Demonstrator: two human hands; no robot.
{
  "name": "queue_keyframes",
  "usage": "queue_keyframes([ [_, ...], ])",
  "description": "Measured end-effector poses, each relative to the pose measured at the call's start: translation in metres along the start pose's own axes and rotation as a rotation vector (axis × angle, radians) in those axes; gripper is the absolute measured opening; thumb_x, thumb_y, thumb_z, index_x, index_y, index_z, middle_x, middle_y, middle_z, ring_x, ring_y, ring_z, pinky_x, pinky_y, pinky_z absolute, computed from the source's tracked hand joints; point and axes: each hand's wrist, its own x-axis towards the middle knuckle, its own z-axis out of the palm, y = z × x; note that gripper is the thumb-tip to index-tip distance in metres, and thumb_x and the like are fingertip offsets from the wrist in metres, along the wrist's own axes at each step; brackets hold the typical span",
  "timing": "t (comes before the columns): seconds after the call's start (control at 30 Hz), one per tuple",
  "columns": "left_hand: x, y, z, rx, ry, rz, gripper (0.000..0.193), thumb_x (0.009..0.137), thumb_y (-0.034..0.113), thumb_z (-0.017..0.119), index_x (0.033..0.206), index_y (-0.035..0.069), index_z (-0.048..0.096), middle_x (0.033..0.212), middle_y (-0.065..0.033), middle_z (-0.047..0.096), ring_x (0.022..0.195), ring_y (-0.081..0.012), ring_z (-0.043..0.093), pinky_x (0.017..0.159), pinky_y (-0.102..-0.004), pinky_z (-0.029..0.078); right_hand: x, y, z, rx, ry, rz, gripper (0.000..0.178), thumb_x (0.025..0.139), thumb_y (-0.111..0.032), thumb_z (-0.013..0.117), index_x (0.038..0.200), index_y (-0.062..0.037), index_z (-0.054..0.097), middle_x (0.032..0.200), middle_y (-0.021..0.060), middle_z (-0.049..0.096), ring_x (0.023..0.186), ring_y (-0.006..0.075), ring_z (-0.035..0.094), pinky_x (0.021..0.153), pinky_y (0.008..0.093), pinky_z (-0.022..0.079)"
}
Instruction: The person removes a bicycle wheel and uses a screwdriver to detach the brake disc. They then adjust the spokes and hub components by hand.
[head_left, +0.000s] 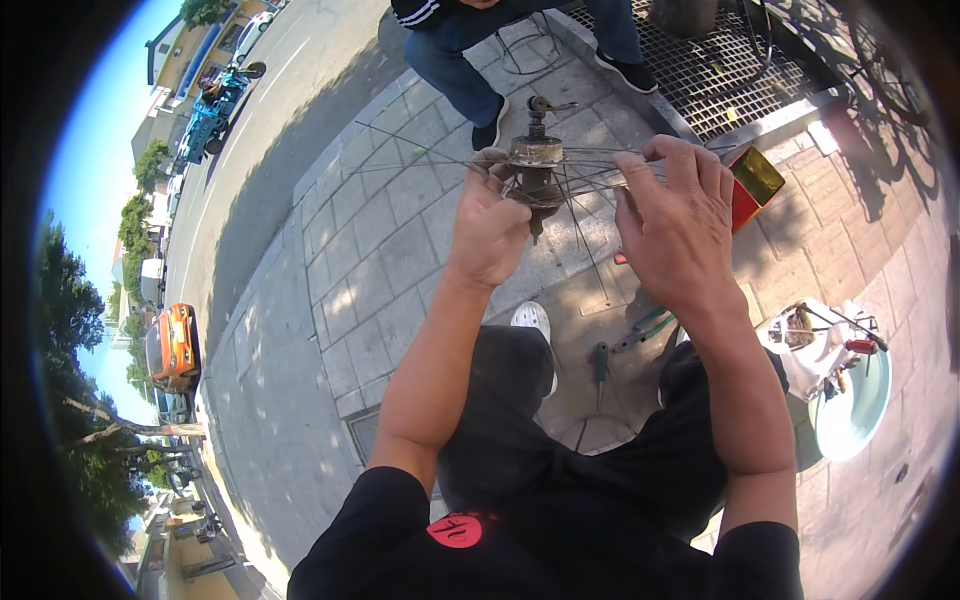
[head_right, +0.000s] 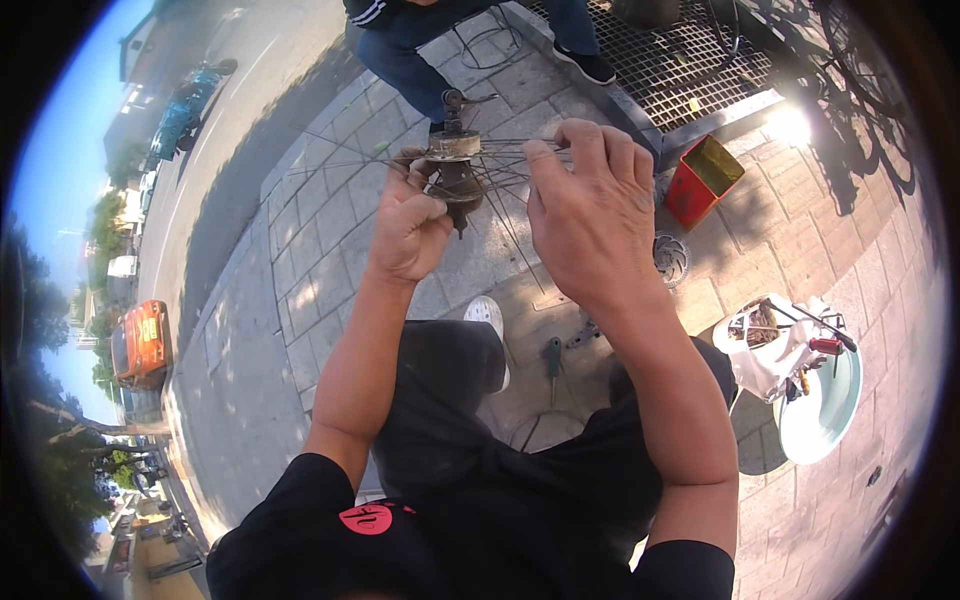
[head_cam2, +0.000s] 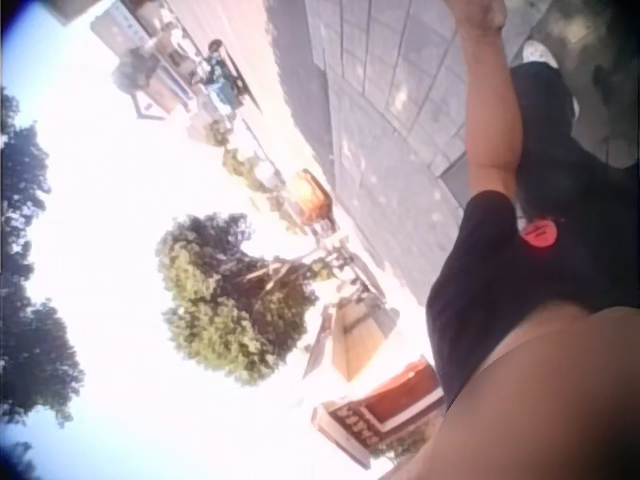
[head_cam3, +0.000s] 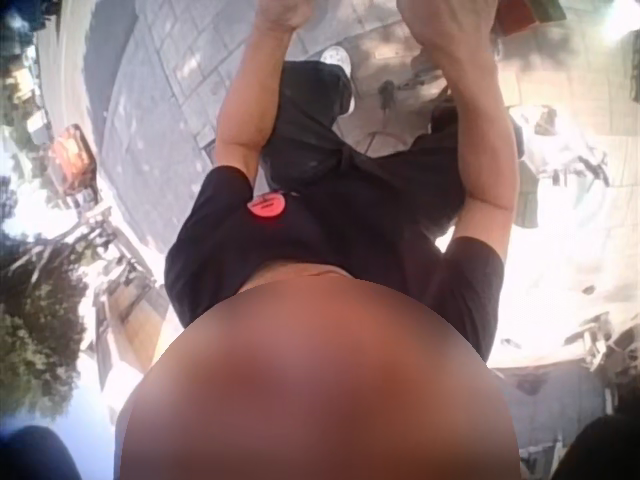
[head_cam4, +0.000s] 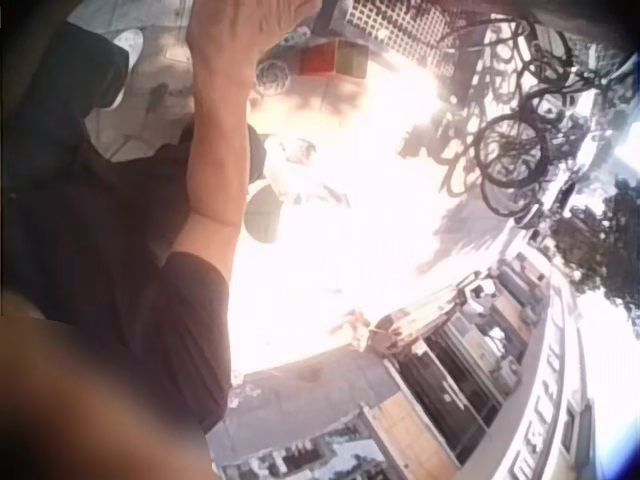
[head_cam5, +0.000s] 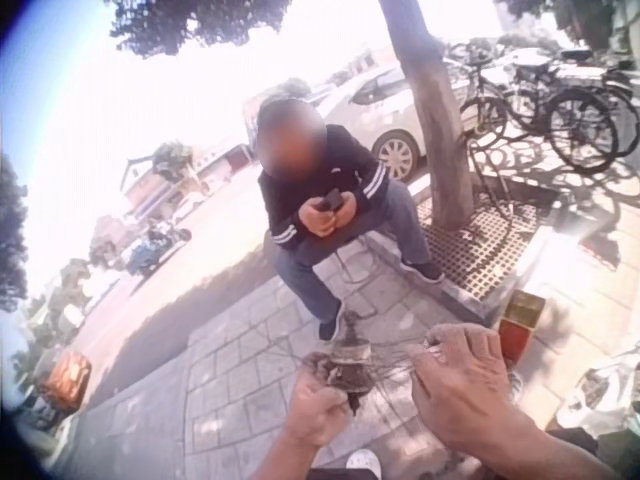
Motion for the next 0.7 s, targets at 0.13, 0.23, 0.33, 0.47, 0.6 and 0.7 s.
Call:
queue_keyframes([
  [0.13, 0.001, 0.006, -0.002, -0.048, -0.01, 0.027, 0.067, 0.077, -0.012, 0.048, 0.14, 0.012, 0.044, 0.143, -0.0185, 0.054, 0.125, -0.0418, 0.061, 0.106, -0.0604, 0.05, 0.002, 0.01, -0.003, -0.068, 0.032, -0.014, 0.03, 0.087, -0.012, 0.074, 0.116, -0.0088, 0.071, 0.122, 0.0076, 0.062, 0.121, 0.0302, 0.054, 0.105, 0.0456, 0.039],
  [0.23, 0.0, 0.008, -0.004, -0.109, -0.021, 0.019, 0.065, 0.079, -0.011, 0.047, 0.14, 0.012, 0.046, 0.143, -0.0192, 0.054, 0.125, -0.0438, 0.061, 0.106, -0.0625, 0.049, 0.002, 0.02, 0.003, 0.059, 0.169, 0.094, 0.031, 0.088, -0.013, 0.075, 0.118, -0.0097, 0.07, 0.114, 0.0068, 0.065, 0.114, 0.0303, 0.059, 0.101, 0.0438, 0.043],
  [0.33, -0.002, 0.011, -0.004, -0.182, -0.009, 0.013, 0.063, 0.079, -0.011, 0.047, 0.138, 0.012, 0.048, 0.142, -0.0193, 0.055, 0.125, -0.0442, 0.061, 0.106, -0.0634, 0.049, -0.001, 0.022, 0.004, 0.531, -0.227, 0.544, 0.029, 0.097, -0.027, 0.073, 0.11, -0.0009, 0.073, 0.09, 0.0055, 0.068, 0.083, 0.0172, 0.064, 0.077, 0.033, 0.051],
  [0.47, -0.006, 0.011, -0.009, -0.193, 0.033, 0.02, 0.058, 0.081, -0.012, 0.049, 0.134, 0.01, 0.051, 0.138, -0.0161, 0.057, 0.124, -0.0408, 0.062, 0.106, -0.0619, 0.05, -0.006, 0.02, 0.014, 0.639, -0.381, 0.657, 0.037, 0.101, -0.032, 0.07, 0.105, 0.0045, 0.073, 0.076, -0.0003, 0.063, 0.071, 0.0078, 0.056, 0.066, 0.0275, 0.047],
  [0.6, -0.011, 0.008, -0.01, -0.117, -0.003, 0.046, 0.051, 0.084, -0.012, 0.052, 0.131, 0.009, 0.054, 0.135, -0.0112, 0.059, 0.123, -0.034, 0.063, 0.106, -0.057, 0.053, -0.008, 0.014, 0.019, 0.413, -0.122, 0.378, 0.03, 0.098, -0.026, 0.07, 0.113, 0.0001, 0.073, 0.104, 0.0119, 0.071, 0.097, 0.026, 0.067, 0.086, 0.0382, 0.051],
  [0.7, -0.011, 0.009, -0.006, -0.065, -0.019, 0.042, 0.046, 0.086, -0.012, 0.053, 0.128, 0.008, 0.057, 0.134, -0.0094, 0.059, 0.122, -0.0307, 0.064, 0.105, -0.0539, 0.053, -0.011, 0.013, 0.028, 0.383, -0.106, 0.214, 0.028, 0.096, -0.022, 0.069, 0.117, -0.0032, 0.072, 0.118, 0.0149, 0.069, 0.112, 0.034, 0.064, 0.096, 0.0444, 0.048],
])
